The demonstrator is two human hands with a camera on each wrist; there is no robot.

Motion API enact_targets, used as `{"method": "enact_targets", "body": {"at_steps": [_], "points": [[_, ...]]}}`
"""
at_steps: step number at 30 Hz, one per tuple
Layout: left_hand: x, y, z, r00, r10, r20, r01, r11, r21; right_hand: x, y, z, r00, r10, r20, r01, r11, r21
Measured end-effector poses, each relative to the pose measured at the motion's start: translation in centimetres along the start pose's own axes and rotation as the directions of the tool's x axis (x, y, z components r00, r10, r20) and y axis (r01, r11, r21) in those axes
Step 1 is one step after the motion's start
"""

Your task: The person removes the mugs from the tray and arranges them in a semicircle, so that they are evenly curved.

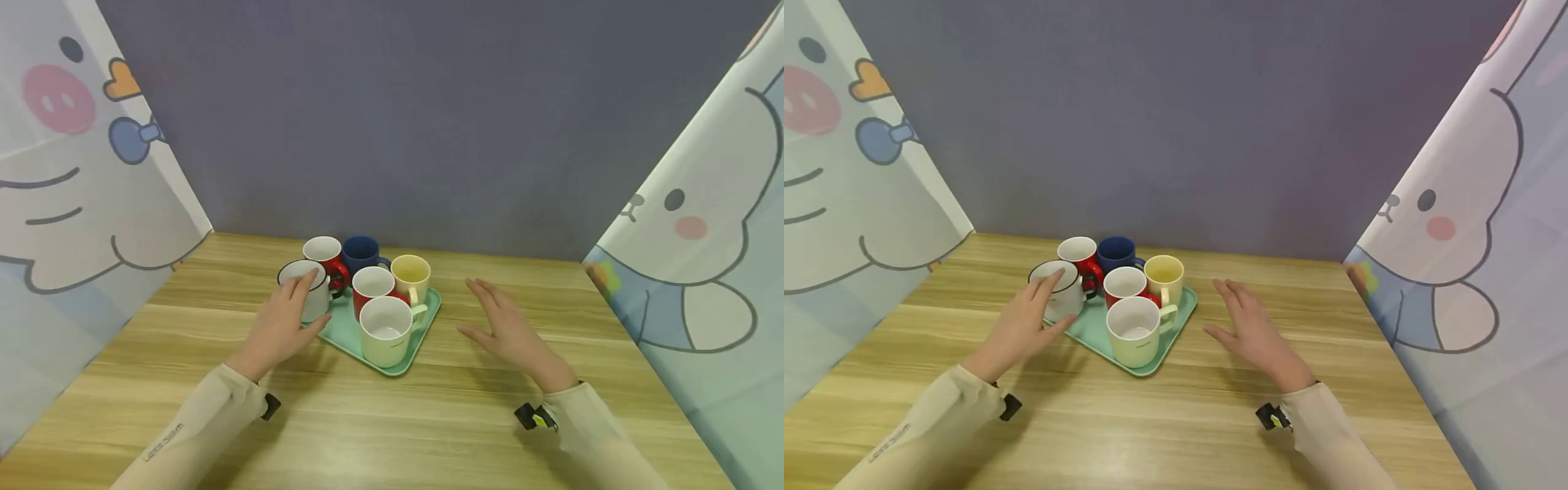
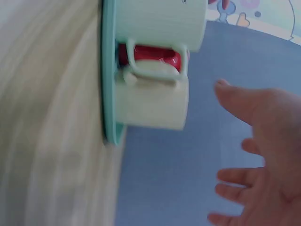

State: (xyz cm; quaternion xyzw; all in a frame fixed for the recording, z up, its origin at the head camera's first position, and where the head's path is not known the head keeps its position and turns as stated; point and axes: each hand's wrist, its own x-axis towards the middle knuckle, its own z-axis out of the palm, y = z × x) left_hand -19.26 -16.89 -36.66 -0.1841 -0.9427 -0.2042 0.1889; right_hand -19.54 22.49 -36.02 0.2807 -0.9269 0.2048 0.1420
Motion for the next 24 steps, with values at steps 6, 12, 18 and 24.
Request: {"method": "enact_targets", "body": {"at_steps": [6, 12, 18, 24], "points": [[-1.0, -0.1, 0.3, 0.993, -0.072, 0.089, 0.094, 0.958, -0.272, 1.1, -0.4, 2.2, 0.993, -0.075, -0.093, 0.084, 0.992, 0.094], [-1.5, -1.5, 1.6, 0.944, -0.142, 0.298, 0.272, 0.845, -0.461, 2.1, -0.9, 4.1, 0.990, -0.118, -0.081, 0.128, 0.982, 0.136], [-1.7, -2.9, 3.0, 0.806, -0.169, 0.567, 0.525, 0.646, -0.553, 3.1, -1.6, 5.3, 0.990, -0.126, -0.057, 0.134, 0.974, 0.181], [-1.4, -3.8, 4.0, 0.681, -0.164, 0.713, 0.678, 0.509, -0.531, 3.7, -2.0, 6.1, 0.995, -0.094, -0.033, 0.099, 0.951, 0.292]]}}
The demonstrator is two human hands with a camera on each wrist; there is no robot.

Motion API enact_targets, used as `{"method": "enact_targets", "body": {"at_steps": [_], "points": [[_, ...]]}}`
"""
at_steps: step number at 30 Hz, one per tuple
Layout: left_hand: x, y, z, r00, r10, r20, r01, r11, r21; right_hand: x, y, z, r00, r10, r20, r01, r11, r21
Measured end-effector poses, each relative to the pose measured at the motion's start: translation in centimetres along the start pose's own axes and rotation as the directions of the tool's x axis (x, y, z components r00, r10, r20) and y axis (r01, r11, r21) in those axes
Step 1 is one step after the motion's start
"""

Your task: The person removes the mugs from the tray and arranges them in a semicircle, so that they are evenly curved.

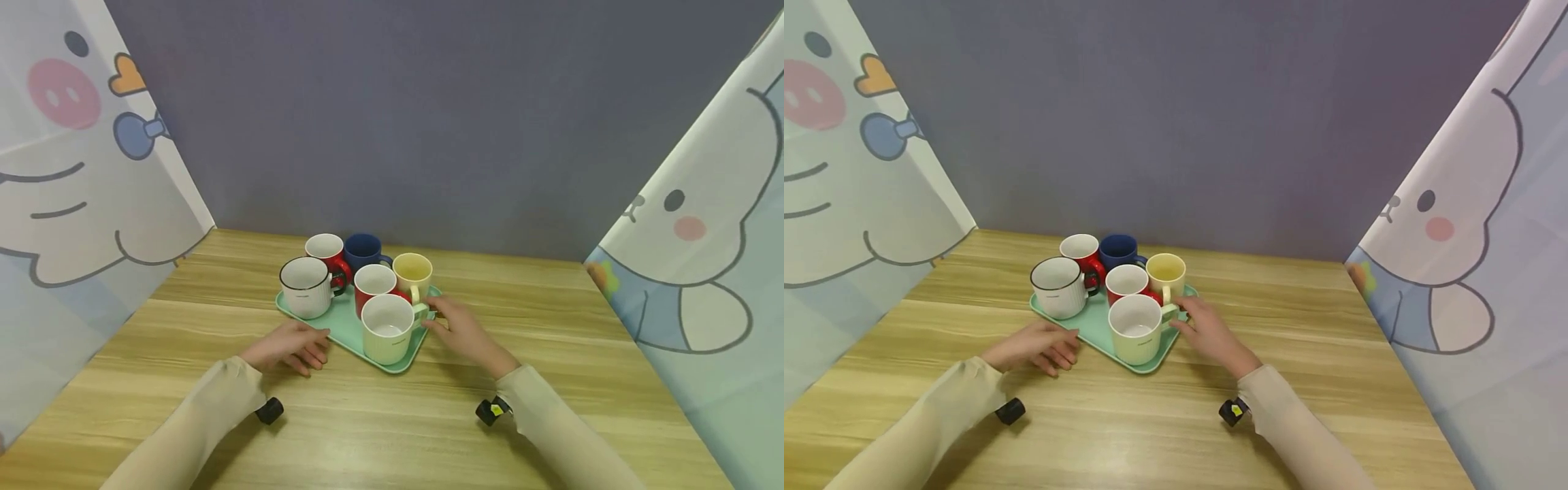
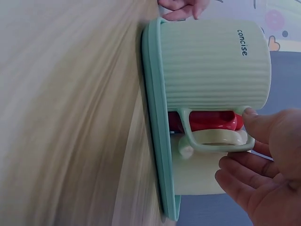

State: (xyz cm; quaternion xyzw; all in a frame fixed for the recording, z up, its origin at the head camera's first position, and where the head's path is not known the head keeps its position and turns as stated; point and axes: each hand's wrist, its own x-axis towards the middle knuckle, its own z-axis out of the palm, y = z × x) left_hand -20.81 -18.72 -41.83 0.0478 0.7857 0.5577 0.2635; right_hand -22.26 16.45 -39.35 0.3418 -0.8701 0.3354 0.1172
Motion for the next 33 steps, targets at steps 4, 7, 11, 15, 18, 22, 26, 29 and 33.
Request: {"method": "enact_targets", "body": {"at_steps": [4, 7, 11, 15, 18, 22, 26, 29, 33], "points": [[0.9, -0.2, -0.1, 0.997, -0.063, 0.042, 0.062, 0.998, 0.017, 0.3, 0.0, 0.1, 0.999, 0.047, 0.001, -0.047, 0.998, 0.048], [1.6, -0.5, -0.3, 0.994, -0.093, 0.052, 0.092, 0.995, 0.027, 0.5, 0.2, 0.2, 0.997, 0.077, 0.005, -0.077, 0.994, 0.082], [2.1, -0.8, -0.4, 0.991, -0.123, 0.050, 0.122, 0.992, 0.028, 0.8, 0.7, 0.4, 0.994, 0.108, 0.026, -0.110, 0.983, 0.144], [2.2, -0.7, -0.4, 0.988, -0.147, 0.041, 0.145, 0.989, 0.043, 0.9, 1.3, 0.1, 0.988, 0.131, 0.087, -0.146, 0.967, 0.207], [2.4, -0.5, -0.2, 0.987, -0.162, 0.020, 0.160, 0.985, 0.071, 0.8, 1.7, -0.3, 0.979, 0.120, 0.163, -0.162, 0.948, 0.274], [2.4, -0.2, -0.1, 0.985, -0.173, -0.002, 0.173, 0.980, 0.102, 0.9, 1.9, -0.7, 0.963, 0.084, 0.257, -0.178, 0.912, 0.370], [2.2, -0.1, 0.0, 0.987, -0.163, -0.009, 0.163, 0.980, 0.113, 0.9, 2.0, -0.8, 0.952, 0.080, 0.294, -0.200, 0.892, 0.405], [2.2, -0.1, 0.1, 0.987, -0.159, -0.017, 0.160, 0.980, 0.118, 0.9, 1.9, -0.8, 0.948, 0.096, 0.302, -0.224, 0.877, 0.425], [2.4, -0.2, 0.1, 0.988, -0.151, -0.025, 0.153, 0.981, 0.119, 0.8, 1.6, -0.9, 0.947, 0.127, 0.296, -0.256, 0.855, 0.452]]}}
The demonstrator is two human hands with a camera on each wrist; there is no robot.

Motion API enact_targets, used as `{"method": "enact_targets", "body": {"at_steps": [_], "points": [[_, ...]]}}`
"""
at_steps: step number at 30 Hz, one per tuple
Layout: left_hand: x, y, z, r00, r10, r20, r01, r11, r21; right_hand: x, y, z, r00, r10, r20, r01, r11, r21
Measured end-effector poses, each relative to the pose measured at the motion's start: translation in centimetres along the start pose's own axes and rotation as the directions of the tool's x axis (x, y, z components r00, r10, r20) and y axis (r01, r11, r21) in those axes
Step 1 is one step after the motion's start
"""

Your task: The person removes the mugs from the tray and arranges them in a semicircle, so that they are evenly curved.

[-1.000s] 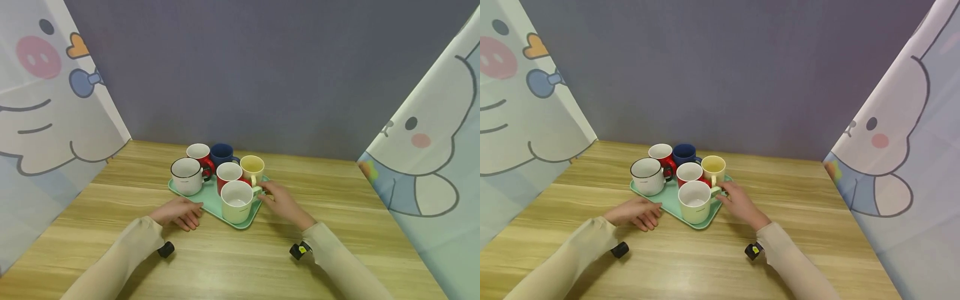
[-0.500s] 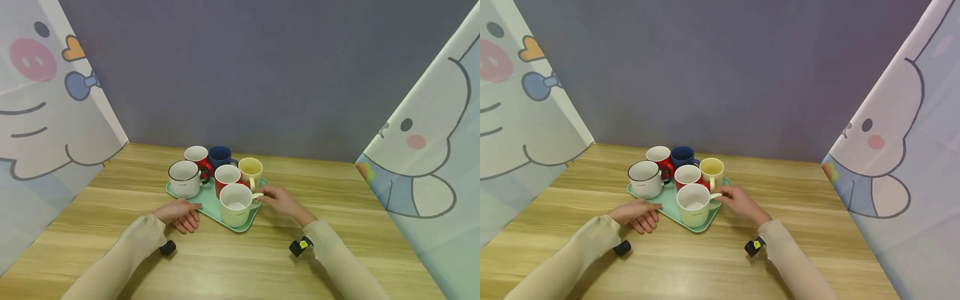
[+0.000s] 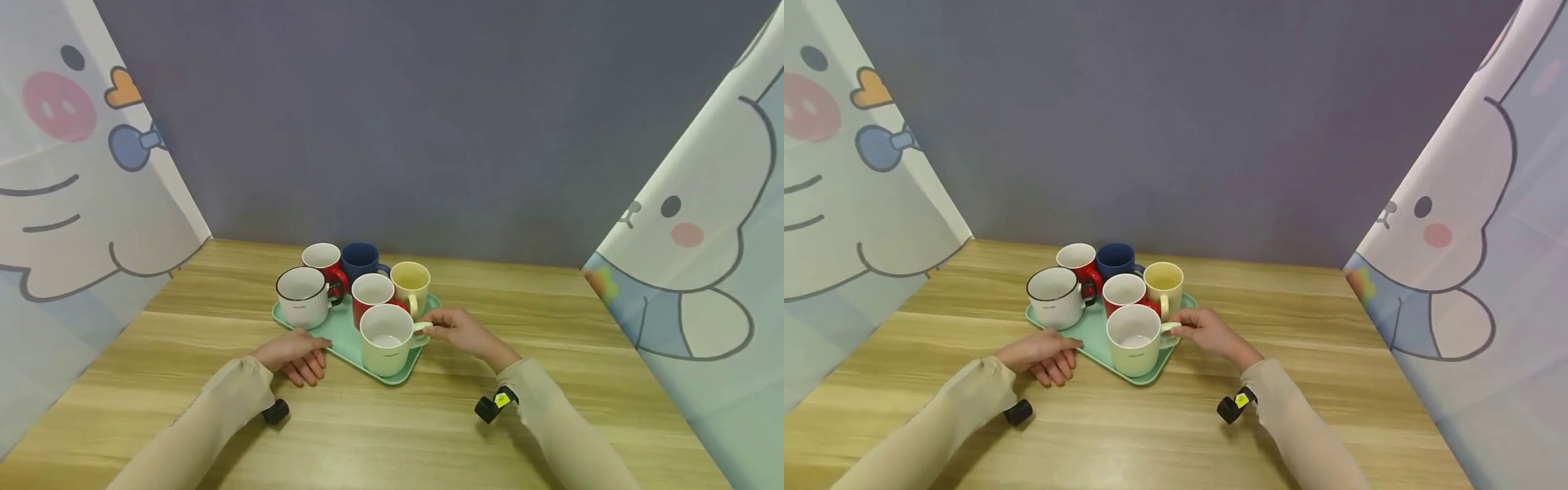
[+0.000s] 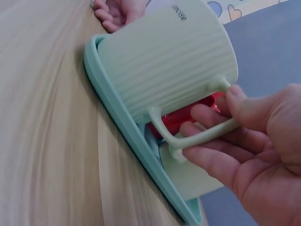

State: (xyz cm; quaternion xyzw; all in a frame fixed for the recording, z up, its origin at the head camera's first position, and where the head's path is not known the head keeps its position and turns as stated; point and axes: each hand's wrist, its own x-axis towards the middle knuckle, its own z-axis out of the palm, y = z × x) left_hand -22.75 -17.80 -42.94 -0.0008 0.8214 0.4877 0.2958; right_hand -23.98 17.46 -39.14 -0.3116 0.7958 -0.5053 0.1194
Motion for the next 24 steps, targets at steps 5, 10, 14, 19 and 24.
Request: {"method": "enact_targets", "body": {"at_steps": [5, 10, 14, 19, 24], "points": [[0.0, -0.2, 0.2, 1.000, 0.009, -0.004, -0.009, 1.000, -0.006, -0.3, -0.1, 0.1, 0.999, 0.032, -0.027, -0.031, 0.998, 0.046], [-0.1, -0.1, 0.1, 1.000, 0.006, -0.008, -0.006, 1.000, -0.008, -0.9, -0.7, -0.2, 0.998, 0.051, -0.034, -0.047, 0.993, 0.107], [-0.3, -0.1, 0.1, 1.000, 0.004, -0.006, -0.004, 1.000, -0.005, -1.7, -1.2, -1.0, 0.997, 0.068, -0.040, -0.062, 0.989, 0.131], [-0.3, -0.2, 0.1, 1.000, 0.009, -0.002, -0.009, 1.000, 0.000, -3.5, -1.2, -2.5, 0.996, 0.077, -0.042, -0.071, 0.989, 0.129], [-0.2, -0.2, 0.2, 1.000, 0.011, -0.006, -0.011, 1.000, 0.000, -5.6, -0.7, -4.3, 0.996, 0.071, -0.052, -0.066, 0.994, 0.092]]}}
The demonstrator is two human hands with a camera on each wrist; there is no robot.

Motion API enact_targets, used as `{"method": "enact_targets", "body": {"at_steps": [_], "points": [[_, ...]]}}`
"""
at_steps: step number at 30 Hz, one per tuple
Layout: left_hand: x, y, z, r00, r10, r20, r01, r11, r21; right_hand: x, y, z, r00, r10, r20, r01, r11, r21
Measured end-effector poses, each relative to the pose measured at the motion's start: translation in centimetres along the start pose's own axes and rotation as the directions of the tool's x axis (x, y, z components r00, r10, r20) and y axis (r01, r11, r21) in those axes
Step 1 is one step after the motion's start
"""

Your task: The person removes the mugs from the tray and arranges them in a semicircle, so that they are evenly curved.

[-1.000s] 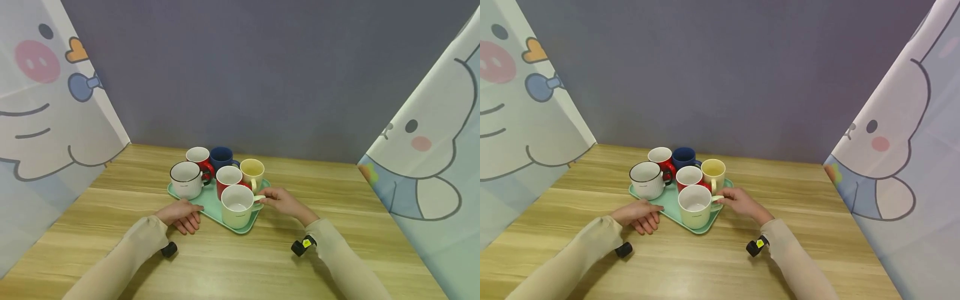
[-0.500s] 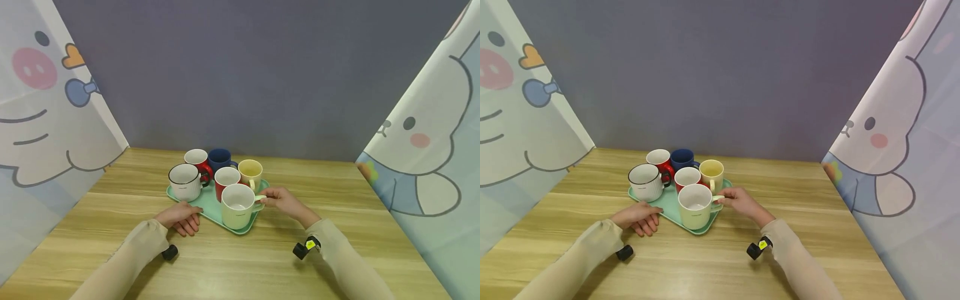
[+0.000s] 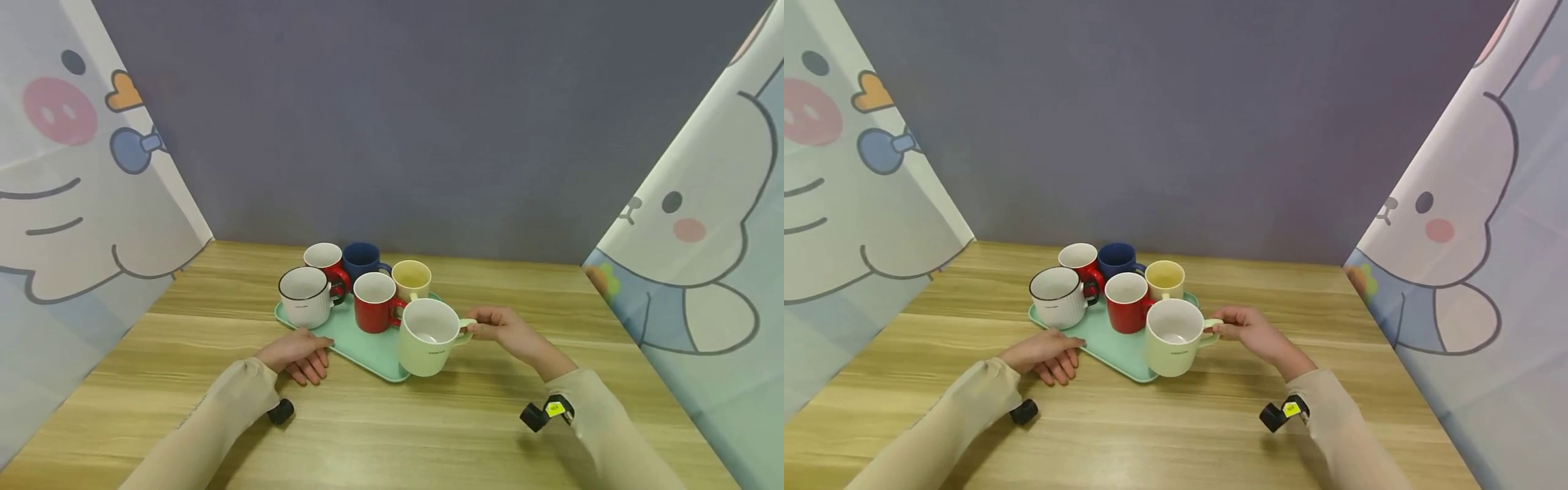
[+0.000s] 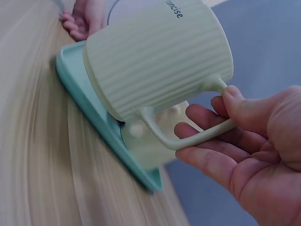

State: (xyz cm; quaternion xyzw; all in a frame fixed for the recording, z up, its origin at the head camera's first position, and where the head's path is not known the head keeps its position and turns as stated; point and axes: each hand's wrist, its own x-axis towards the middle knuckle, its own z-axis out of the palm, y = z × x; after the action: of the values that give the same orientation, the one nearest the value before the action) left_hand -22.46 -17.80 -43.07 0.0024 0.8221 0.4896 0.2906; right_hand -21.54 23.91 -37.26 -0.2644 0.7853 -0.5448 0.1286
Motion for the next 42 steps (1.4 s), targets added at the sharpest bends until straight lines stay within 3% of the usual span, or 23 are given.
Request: {"method": "enact_targets", "body": {"at_steps": [9, 18, 32, 39, 42], "points": [[-0.1, 0.1, 0.1, 1.000, 0.008, -0.004, -0.008, 1.000, -0.001, -3.0, 1.4, -2.0, 0.999, -0.033, -0.022, 0.032, 0.999, -0.035], [0.3, 0.2, -0.2, 1.000, 0.016, 0.003, -0.016, 1.000, 0.011, -4.4, 2.6, -3.0, 0.999, -0.043, 0.008, 0.043, 0.999, -0.021], [0.4, 0.1, -0.2, 1.000, 0.007, -0.008, -0.007, 1.000, 0.002, -4.3, 3.2, -3.6, 0.999, -0.033, 0.036, 0.033, 0.999, -0.002], [0.2, 0.0, 0.0, 1.000, 0.001, -0.012, -0.001, 1.000, 0.004, -3.9, 3.2, -4.3, 0.990, -0.037, 0.138, 0.026, 0.996, 0.080], [0.2, 0.0, 0.0, 1.000, 0.005, -0.010, -0.005, 1.000, 0.000, -3.6, 3.1, -4.8, 0.986, -0.018, 0.168, 0.006, 0.997, 0.071]]}}
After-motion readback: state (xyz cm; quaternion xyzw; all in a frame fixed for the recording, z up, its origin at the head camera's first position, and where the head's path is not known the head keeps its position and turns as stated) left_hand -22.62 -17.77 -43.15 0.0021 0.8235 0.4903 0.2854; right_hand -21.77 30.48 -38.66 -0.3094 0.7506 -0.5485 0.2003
